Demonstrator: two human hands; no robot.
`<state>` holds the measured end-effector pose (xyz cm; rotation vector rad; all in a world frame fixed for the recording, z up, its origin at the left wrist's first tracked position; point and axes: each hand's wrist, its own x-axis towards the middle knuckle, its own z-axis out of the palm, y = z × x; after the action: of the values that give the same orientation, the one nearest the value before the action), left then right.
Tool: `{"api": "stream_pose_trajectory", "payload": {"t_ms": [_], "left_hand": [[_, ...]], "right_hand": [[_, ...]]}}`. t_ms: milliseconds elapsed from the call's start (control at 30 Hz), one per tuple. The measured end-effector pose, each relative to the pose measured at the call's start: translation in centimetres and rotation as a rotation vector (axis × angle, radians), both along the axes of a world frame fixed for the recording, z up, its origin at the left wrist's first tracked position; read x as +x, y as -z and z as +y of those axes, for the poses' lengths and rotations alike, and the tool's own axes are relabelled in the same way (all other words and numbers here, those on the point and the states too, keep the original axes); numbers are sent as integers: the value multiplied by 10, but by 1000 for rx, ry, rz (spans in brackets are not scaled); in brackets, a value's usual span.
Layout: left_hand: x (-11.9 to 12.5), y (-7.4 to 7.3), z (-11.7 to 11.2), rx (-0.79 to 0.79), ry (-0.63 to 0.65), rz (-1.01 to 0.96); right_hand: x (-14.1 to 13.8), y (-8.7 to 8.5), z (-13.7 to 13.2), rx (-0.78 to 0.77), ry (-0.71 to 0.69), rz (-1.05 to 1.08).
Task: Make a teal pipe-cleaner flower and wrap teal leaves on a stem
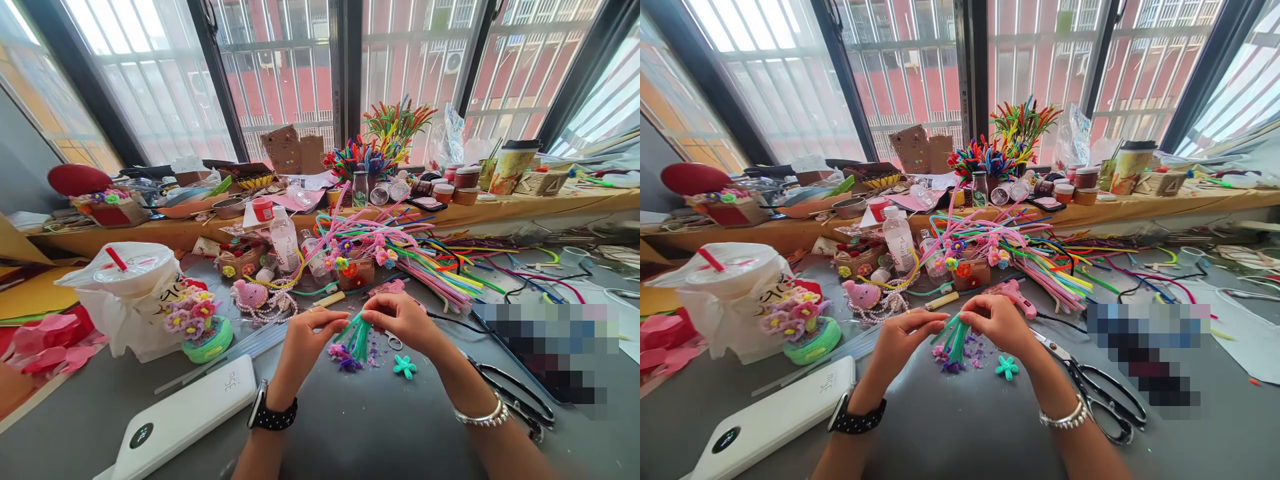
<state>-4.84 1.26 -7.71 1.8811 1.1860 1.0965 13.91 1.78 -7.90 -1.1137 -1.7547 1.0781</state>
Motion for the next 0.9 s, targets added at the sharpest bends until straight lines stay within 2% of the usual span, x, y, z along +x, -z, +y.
{"api": "stream_pose_trajectory", "payload": {"t_ms": [100,200,267,367,467,533,633,733,900], "left_hand": [[8,5,-2,-122,50,-38],[15,9,-2,-313,107,-190],[14,9,-1,-374,141,-256],[6,3,1,-350,145,-183],[1,-3,0,-212,135,-63],[3,-3,-2,-200,238,22],[12,2,-5,-267,354,133],[19,9,-7,-284,366,79],[22,13,-4,-343,332,-180]], "right_hand": [[-2,0,-1,-4,-8,17],[-4,-2,-4,-59,-17,66],[-5,-3,-5,-100,-24,107],[-6,-4,-5,-106,-24,94],[-6,-3,-6,-73,-36,18],[-7,-3,-6,-44,-42,-12],[-10,-2,-6,-35,-12,4],[-13,0,-5,-37,42,47],[-8,-1,-2,-9,88,70]]}}
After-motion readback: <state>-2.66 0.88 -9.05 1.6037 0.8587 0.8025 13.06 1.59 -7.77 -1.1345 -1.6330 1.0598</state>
